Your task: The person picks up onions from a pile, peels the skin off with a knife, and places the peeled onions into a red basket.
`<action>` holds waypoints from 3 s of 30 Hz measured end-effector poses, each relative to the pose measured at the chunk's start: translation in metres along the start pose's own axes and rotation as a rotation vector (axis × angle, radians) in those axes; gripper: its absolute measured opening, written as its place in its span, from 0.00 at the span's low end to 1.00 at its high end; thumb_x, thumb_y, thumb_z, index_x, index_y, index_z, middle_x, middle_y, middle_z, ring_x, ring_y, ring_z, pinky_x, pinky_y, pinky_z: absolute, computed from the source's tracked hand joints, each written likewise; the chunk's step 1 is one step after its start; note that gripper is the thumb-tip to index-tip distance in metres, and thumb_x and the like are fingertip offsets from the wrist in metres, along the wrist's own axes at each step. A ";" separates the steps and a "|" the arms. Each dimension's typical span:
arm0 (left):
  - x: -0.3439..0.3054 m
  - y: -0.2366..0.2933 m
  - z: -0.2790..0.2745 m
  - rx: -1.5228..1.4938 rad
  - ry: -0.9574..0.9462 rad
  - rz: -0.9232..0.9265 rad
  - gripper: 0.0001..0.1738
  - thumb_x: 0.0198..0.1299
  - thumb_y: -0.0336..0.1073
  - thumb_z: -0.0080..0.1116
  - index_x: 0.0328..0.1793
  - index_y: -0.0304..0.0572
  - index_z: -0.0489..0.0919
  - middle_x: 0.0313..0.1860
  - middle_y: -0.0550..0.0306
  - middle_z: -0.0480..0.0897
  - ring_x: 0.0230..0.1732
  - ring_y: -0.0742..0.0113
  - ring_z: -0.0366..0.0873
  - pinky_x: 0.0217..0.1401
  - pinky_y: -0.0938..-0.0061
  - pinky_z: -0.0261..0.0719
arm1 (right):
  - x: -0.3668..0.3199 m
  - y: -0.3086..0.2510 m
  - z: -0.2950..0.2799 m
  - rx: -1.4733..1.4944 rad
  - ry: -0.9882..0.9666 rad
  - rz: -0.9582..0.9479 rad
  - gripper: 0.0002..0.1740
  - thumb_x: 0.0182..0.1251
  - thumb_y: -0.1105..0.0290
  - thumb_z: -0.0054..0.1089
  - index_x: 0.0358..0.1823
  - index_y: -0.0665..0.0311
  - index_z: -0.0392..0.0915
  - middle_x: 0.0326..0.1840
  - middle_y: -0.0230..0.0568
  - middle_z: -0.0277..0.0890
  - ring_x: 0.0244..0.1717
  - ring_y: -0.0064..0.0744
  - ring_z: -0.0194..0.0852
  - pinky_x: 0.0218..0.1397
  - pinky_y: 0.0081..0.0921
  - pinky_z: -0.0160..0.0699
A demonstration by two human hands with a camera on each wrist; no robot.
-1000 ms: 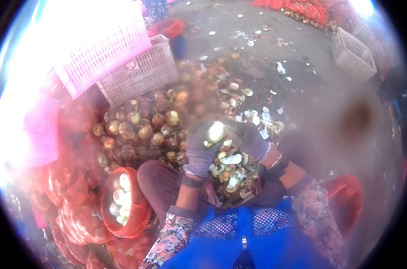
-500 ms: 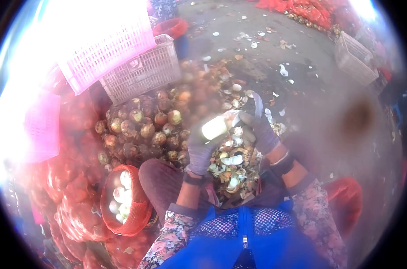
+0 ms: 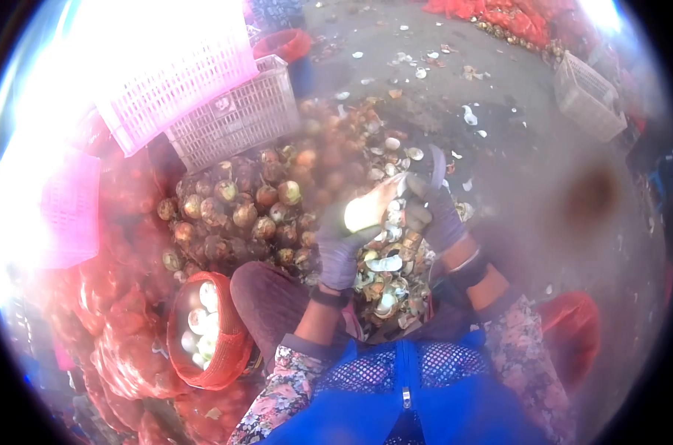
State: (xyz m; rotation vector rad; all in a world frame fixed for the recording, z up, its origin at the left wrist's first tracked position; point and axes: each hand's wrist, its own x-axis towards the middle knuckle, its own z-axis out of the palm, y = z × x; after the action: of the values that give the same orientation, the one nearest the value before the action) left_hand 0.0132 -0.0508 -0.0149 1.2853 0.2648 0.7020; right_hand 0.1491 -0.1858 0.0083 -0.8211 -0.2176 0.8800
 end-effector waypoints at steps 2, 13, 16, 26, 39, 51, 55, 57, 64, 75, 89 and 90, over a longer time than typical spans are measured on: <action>0.000 0.008 0.004 -0.139 -0.002 -0.054 0.29 0.49 0.26 0.70 0.59 0.36 0.74 0.53 0.54 0.80 0.52 0.64 0.80 0.55 0.68 0.82 | 0.004 0.000 -0.011 -0.003 -0.003 -0.024 0.14 0.67 0.57 0.64 0.46 0.56 0.79 0.28 0.29 0.76 0.17 0.19 0.65 0.17 0.21 0.63; 0.005 0.021 -0.014 -0.155 -0.018 -0.022 0.35 0.47 0.28 0.71 0.64 0.41 0.72 0.58 0.52 0.80 0.58 0.61 0.79 0.63 0.64 0.80 | 0.016 -0.019 -0.029 -1.391 0.073 -0.362 0.21 0.67 0.57 0.63 0.58 0.56 0.79 0.43 0.37 0.83 0.39 0.31 0.80 0.42 0.31 0.79; 0.003 0.034 -0.002 0.185 -0.038 0.032 0.35 0.43 0.26 0.74 0.61 0.41 0.75 0.56 0.56 0.81 0.57 0.65 0.79 0.60 0.70 0.80 | 0.002 -0.018 -0.005 -1.134 -0.047 -0.467 0.24 0.67 0.59 0.64 0.63 0.57 0.77 0.46 0.40 0.84 0.44 0.31 0.83 0.45 0.30 0.81; 0.002 0.037 -0.007 0.624 -0.140 0.128 0.36 0.41 0.23 0.78 0.59 0.42 0.74 0.58 0.56 0.79 0.56 0.68 0.79 0.61 0.72 0.80 | -0.021 -0.013 0.016 -1.407 -0.219 -0.641 0.27 0.60 0.78 0.60 0.63 0.54 0.78 0.51 0.39 0.84 0.43 0.36 0.84 0.49 0.31 0.84; -0.002 0.047 0.020 0.533 -0.112 0.237 0.34 0.41 0.20 0.76 0.58 0.41 0.75 0.59 0.54 0.79 0.58 0.66 0.78 0.62 0.70 0.80 | 0.028 0.003 -0.038 -1.836 -0.008 -0.507 0.15 0.63 0.71 0.57 0.52 0.63 0.81 0.39 0.47 0.84 0.35 0.45 0.83 0.41 0.37 0.81; 0.003 0.037 0.027 0.830 -0.116 0.515 0.37 0.39 0.18 0.76 0.58 0.41 0.74 0.58 0.52 0.79 0.59 0.63 0.78 0.62 0.69 0.80 | 0.016 -0.004 -0.016 -1.101 0.158 -1.008 0.10 0.71 0.64 0.57 0.45 0.61 0.81 0.33 0.37 0.79 0.30 0.38 0.80 0.35 0.32 0.79; -0.001 0.041 0.035 0.561 -0.024 0.333 0.37 0.40 0.20 0.76 0.59 0.39 0.73 0.59 0.50 0.79 0.57 0.63 0.79 0.60 0.68 0.82 | 0.024 -0.035 -0.039 -1.408 0.396 -0.631 0.13 0.71 0.63 0.57 0.52 0.61 0.78 0.36 0.40 0.81 0.30 0.38 0.81 0.37 0.34 0.79; 0.003 0.045 0.040 0.543 -0.020 0.352 0.36 0.42 0.22 0.75 0.60 0.38 0.72 0.59 0.49 0.79 0.57 0.62 0.79 0.59 0.68 0.82 | 0.026 -0.028 -0.043 -1.770 0.270 -0.504 0.16 0.71 0.63 0.58 0.55 0.62 0.77 0.38 0.42 0.81 0.31 0.38 0.82 0.37 0.35 0.79; -0.015 0.064 0.145 0.222 -0.382 0.343 0.40 0.50 0.33 0.74 0.68 0.35 0.66 0.65 0.44 0.75 0.61 0.55 0.77 0.64 0.62 0.78 | 0.054 0.036 -0.074 -1.463 -0.023 -0.870 0.34 0.60 0.72 0.60 0.70 0.58 0.66 0.57 0.48 0.79 0.53 0.44 0.81 0.55 0.38 0.80; 0.088 0.007 -0.012 0.029 0.276 0.217 0.22 0.58 0.24 0.66 0.59 0.34 0.76 0.49 0.53 0.81 0.47 0.63 0.81 0.50 0.72 0.86 | 0.002 0.010 -0.088 -1.742 -0.234 -0.794 0.35 0.68 0.78 0.47 0.76 0.47 0.58 0.40 0.47 0.82 0.37 0.45 0.84 0.37 0.36 0.82; 0.133 -0.199 -0.104 0.934 0.212 -0.522 0.33 0.52 0.34 0.71 0.65 0.44 0.71 0.58 0.47 0.75 0.58 0.52 0.72 0.60 0.63 0.72 | 0.015 -0.005 -0.048 -2.118 -0.545 0.271 0.33 0.65 0.69 0.53 0.73 0.48 0.58 0.22 0.45 0.78 0.26 0.48 0.82 0.28 0.42 0.77; 0.143 -0.192 -0.093 1.015 0.077 -0.538 0.35 0.51 0.35 0.71 0.67 0.45 0.71 0.60 0.46 0.75 0.61 0.51 0.72 0.63 0.62 0.71 | 0.015 -0.002 -0.054 -2.131 -0.574 0.288 0.33 0.64 0.67 0.55 0.72 0.49 0.59 0.23 0.46 0.78 0.27 0.49 0.82 0.29 0.44 0.77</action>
State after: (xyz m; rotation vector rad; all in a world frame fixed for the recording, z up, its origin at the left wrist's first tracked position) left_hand 0.1349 0.0877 -0.1937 2.0148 1.0814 0.1118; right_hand 0.1859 -0.2050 -0.0295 -2.5479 -1.7568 0.9004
